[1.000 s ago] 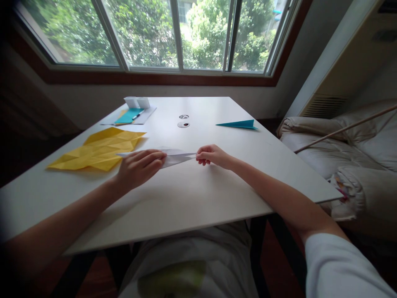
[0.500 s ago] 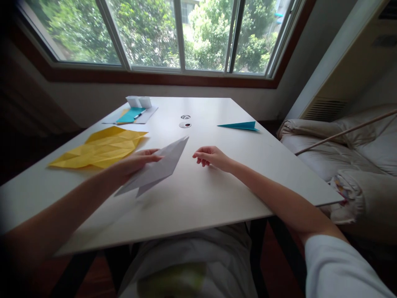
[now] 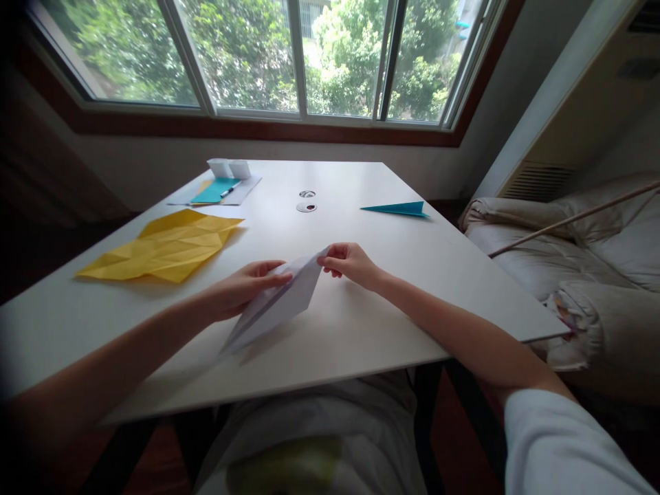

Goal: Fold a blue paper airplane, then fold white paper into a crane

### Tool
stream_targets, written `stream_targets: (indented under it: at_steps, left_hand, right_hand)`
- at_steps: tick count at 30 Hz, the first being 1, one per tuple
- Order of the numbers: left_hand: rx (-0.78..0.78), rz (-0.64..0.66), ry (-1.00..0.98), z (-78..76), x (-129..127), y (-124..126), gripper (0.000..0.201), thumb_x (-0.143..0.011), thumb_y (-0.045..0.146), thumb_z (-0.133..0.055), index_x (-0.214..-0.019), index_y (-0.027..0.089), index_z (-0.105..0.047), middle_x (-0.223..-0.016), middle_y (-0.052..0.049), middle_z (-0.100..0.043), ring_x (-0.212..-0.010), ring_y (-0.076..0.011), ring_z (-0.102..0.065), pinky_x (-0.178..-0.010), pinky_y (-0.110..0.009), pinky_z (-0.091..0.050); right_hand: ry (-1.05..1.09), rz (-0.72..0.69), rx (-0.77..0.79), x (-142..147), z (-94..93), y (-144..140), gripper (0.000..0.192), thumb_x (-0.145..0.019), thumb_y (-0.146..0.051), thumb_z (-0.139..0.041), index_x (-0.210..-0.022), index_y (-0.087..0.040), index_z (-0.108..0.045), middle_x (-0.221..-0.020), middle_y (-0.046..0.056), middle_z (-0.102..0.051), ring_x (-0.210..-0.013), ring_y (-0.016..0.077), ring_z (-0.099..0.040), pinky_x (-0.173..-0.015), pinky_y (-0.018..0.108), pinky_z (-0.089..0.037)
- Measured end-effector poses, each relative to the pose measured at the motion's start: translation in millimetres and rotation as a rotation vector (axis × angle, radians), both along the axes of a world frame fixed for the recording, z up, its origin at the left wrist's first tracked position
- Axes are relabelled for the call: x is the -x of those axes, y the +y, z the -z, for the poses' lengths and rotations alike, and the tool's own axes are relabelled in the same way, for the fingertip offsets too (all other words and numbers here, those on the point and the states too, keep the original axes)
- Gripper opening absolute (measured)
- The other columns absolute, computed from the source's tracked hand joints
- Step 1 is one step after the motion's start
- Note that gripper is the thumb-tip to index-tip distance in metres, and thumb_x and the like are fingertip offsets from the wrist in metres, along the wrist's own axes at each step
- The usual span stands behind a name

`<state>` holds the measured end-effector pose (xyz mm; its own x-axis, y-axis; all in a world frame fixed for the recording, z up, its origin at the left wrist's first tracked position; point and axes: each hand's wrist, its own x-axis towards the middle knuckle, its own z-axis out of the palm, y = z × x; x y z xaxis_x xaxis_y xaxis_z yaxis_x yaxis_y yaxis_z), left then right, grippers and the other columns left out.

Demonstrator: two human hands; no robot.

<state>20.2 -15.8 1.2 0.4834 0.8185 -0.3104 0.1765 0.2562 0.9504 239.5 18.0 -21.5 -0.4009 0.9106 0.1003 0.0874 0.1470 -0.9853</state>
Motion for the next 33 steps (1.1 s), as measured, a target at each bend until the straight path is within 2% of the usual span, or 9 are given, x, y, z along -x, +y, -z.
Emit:
stream_targets:
  at_steps: [3, 7, 10, 15, 18, 21, 24, 33]
  left_hand:
    - [-0.103, -0.043, 0.069, 3.1, -2.2, -0.9, 0.044, -0.067, 0.046, -0.068, -0.095, 0.013, -0.06, -0.079, -0.005, -0.064, -0.062, -0.0142, -0.058, -0.05, -0.02, -0.04]
    - [-0.202, -0.063, 0.131, 5.6, -0.7, 0.3, 0.042, -0.067, 0.045, -0.067, -0.093, 0.012, -0.061, -0.077, -0.004, -0.064, -0.062, -0.015, -0.057, -0.051, -0.022, -0.041]
    - [-0.265, -0.056, 0.164, 6.6, 1.3, 1.8, 0.037, -0.068, 0.044, -0.066, -0.088, 0.013, -0.062, -0.073, -0.002, -0.062, -0.061, -0.0137, -0.055, -0.05, -0.021, -0.04]
    - [-0.345, -0.053, 0.193, 8.0, 3.3, 3.6, 0.034, -0.07, 0.043, -0.064, -0.085, 0.013, -0.062, -0.071, -0.001, -0.062, -0.061, -0.0136, -0.054, -0.051, -0.021, -0.04]
    - [-0.36, -0.056, 0.203, 8.5, 4.0, 3.7, 0.034, -0.069, 0.044, -0.064, -0.084, 0.013, -0.062, -0.072, -0.001, -0.062, -0.062, -0.014, -0.055, -0.051, -0.021, -0.04]
    - [-0.351, -0.065, 0.208, 8.6, 3.8, 3.3, 0.035, -0.068, 0.045, -0.064, -0.084, 0.014, -0.063, -0.073, -0.001, -0.064, -0.063, -0.0149, -0.056, -0.052, -0.022, -0.04]
    - [-0.351, -0.066, 0.215, 8.2, 3.1, 3.0, 0.035, -0.068, 0.045, -0.064, -0.084, 0.014, -0.063, -0.073, -0.001, -0.064, -0.062, -0.0154, -0.056, -0.052, -0.022, -0.04]
    - [-0.369, -0.051, 0.234, 7.9, 2.2, 3.0, 0.035, -0.068, 0.046, -0.064, -0.081, 0.014, -0.062, -0.07, -0.001, -0.063, -0.061, -0.015, -0.055, -0.051, -0.022, -0.04]
  right_hand:
    - [0.028, -0.008, -0.017, -0.2, -2.2, -0.5, 0.02, -0.068, -0.031, -0.067, -0.07, -0.013, -0.059, -0.059, -0.003, -0.055, -0.048, 0.0056, -0.047, -0.046, 0.02, -0.037]
    - [0.061, 0.028, -0.085, -3.3, -4.7, 1.4, 0.026, -0.068, -0.031, -0.067, -0.086, -0.014, -0.061, -0.063, -0.003, -0.055, -0.049, 0.0058, -0.048, -0.046, 0.021, -0.038]
    - [0.028, 0.042, -0.16, -6.9, -3.9, 4.4, 0.024, -0.07, -0.032, -0.066, -0.086, -0.014, -0.062, -0.067, -0.002, -0.056, -0.051, 0.0062, -0.049, -0.048, 0.021, -0.04]
    - [-0.034, 0.094, -0.338, -11.7, -0.4, 8.3, 0.025, -0.07, -0.029, -0.066, -0.091, -0.017, -0.06, -0.086, 0.002, -0.058, -0.06, 0.0078, -0.053, -0.054, 0.024, -0.045]
    - [-0.065, 0.131, -0.403, -13.6, -2.3, 8.6, 0.018, -0.071, -0.027, -0.064, -0.085, -0.016, -0.059, -0.084, 0.001, -0.058, -0.059, 0.0075, -0.051, -0.053, 0.023, -0.044]
    - [-0.083, 0.163, -0.38, -14.7, -7.1, 7.7, 0.012, -0.073, -0.026, -0.06, -0.075, -0.015, -0.06, -0.067, -0.001, -0.055, -0.055, 0.0076, -0.048, -0.05, 0.022, -0.041]
    - [-0.065, 0.163, -0.32, -14.7, -10.9, 6.8, 0.013, -0.073, -0.025, -0.058, -0.067, -0.013, -0.061, -0.055, -0.003, -0.052, -0.05, 0.007, -0.044, -0.046, 0.021, -0.036]
    - [-0.004, 0.142, -0.17, -11.8, -11.7, 5.7, 0.014, -0.067, -0.026, -0.063, -0.062, -0.013, -0.061, -0.048, -0.004, -0.049, -0.046, 0.0059, -0.04, -0.044, 0.021, -0.031]
